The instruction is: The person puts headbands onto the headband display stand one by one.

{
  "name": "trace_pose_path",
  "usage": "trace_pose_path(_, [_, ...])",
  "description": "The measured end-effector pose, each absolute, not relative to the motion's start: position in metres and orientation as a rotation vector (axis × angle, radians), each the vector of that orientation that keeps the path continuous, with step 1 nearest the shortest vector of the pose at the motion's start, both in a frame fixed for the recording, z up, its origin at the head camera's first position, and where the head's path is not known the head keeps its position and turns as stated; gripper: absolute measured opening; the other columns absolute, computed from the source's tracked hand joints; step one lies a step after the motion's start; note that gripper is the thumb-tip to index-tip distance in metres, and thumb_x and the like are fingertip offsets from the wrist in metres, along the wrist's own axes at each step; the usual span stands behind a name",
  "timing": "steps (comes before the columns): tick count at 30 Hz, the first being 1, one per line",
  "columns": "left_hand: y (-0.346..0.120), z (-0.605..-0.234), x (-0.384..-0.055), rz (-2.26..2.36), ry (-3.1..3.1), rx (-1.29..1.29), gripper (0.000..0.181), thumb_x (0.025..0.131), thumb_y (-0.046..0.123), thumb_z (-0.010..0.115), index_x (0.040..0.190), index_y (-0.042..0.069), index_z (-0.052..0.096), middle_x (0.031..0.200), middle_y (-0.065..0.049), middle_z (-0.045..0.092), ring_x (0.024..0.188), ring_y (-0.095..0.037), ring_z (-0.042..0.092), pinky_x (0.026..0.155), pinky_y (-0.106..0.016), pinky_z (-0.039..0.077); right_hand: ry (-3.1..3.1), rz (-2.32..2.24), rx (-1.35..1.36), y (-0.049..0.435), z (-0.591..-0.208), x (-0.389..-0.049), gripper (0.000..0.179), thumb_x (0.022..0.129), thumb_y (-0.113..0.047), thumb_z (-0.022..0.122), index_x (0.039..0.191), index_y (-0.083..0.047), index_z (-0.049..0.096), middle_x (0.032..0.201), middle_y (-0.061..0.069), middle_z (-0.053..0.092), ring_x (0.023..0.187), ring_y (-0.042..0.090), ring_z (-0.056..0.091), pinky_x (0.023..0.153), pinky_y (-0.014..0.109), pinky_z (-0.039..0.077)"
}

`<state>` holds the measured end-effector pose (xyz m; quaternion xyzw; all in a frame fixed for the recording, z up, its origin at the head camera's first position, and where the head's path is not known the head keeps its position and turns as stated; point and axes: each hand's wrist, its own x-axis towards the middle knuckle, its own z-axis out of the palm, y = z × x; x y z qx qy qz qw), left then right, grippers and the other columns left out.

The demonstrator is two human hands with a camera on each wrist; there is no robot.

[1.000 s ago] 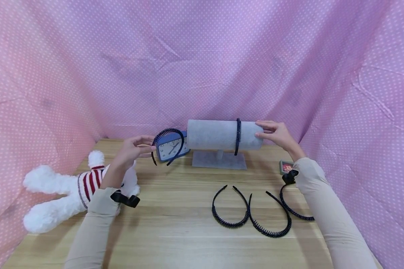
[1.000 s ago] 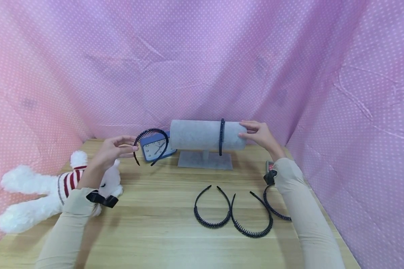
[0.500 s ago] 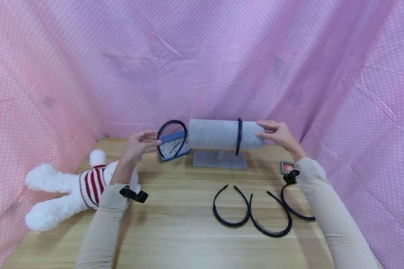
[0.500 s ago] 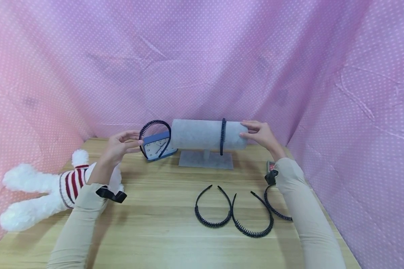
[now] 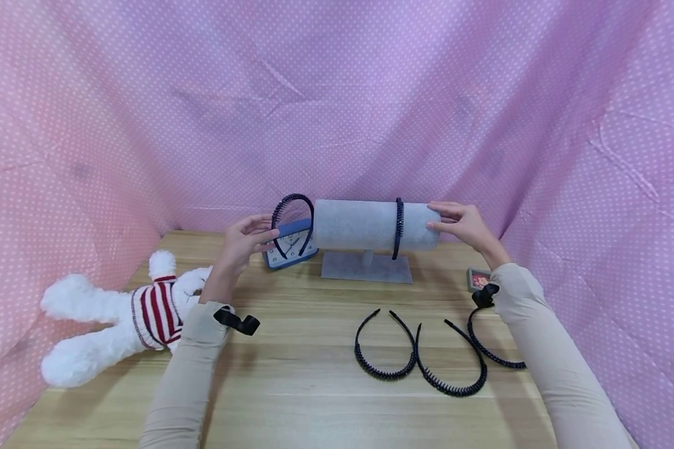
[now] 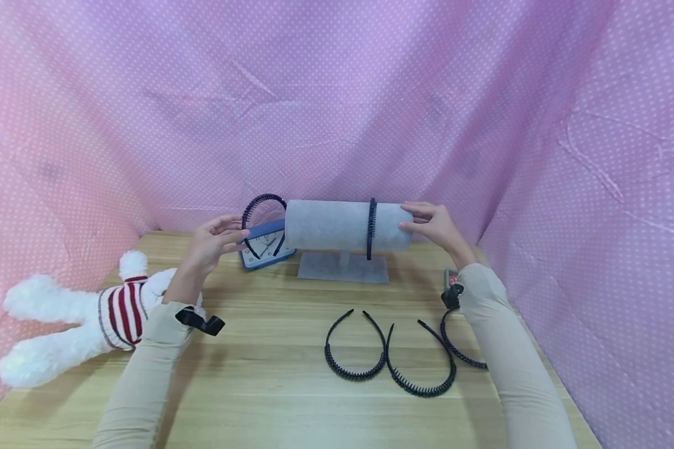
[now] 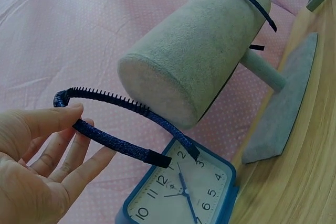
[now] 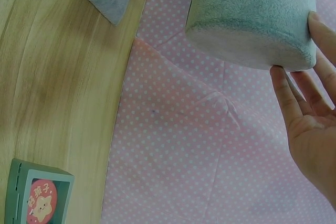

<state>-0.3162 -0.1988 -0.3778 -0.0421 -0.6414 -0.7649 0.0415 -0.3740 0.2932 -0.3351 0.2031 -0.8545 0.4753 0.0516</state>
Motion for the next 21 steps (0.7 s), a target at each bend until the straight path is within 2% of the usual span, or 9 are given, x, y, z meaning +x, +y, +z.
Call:
trace_pose_path(7, [-0.193,-0.378,-0.321,-2.383,-1.92,-0.108,0.033,0.087,-0.003,0.077,0.113,0.015,0.069,0.096,0.003,0.067,0.085,-0.008,0.07,0.081,-0.033,0.064,-2.609,1.453,0.602,0.293,-0.335,-0.373,0.052,0.09,-0.011,0.078,0.139,-0.002,0.061,0.148,0.024,0.054,0.111,0.003,0.064,0.089,0.01,0.053])
trace_pose_path(14, [-0.188,-0.377,-0.325,-2.387,-1.927,-0.084,0.036,0.085,-0.003,0.079,0.114,0.016,0.069,0.1,0.002,0.067,0.087,-0.007,0.071,0.086,-0.037,0.063,-2.624,1.465,0.575,0.293,-0.334,-0.372,0.053,0.09,-0.012,0.078,0.139,-0.004,0.061,0.149,0.022,0.054,0.105,-0.005,0.063,0.088,0.009,0.053])
trace_pose_path(21, [-0.185,-0.372,-0.33,-2.336,-1.967,-0.08,0.035,0.087,0.0,0.078,0.118,0.014,0.069,0.101,0.003,0.065,0.089,-0.007,0.069,0.082,-0.03,0.063,-2.613,1.455,0.569,0.292,-0.336,-0.373,0.052,0.09,-0.012,0.079,0.138,-0.004,0.063,0.148,0.021,0.055,0.106,-0.004,0.063,0.089,0.01,0.054])
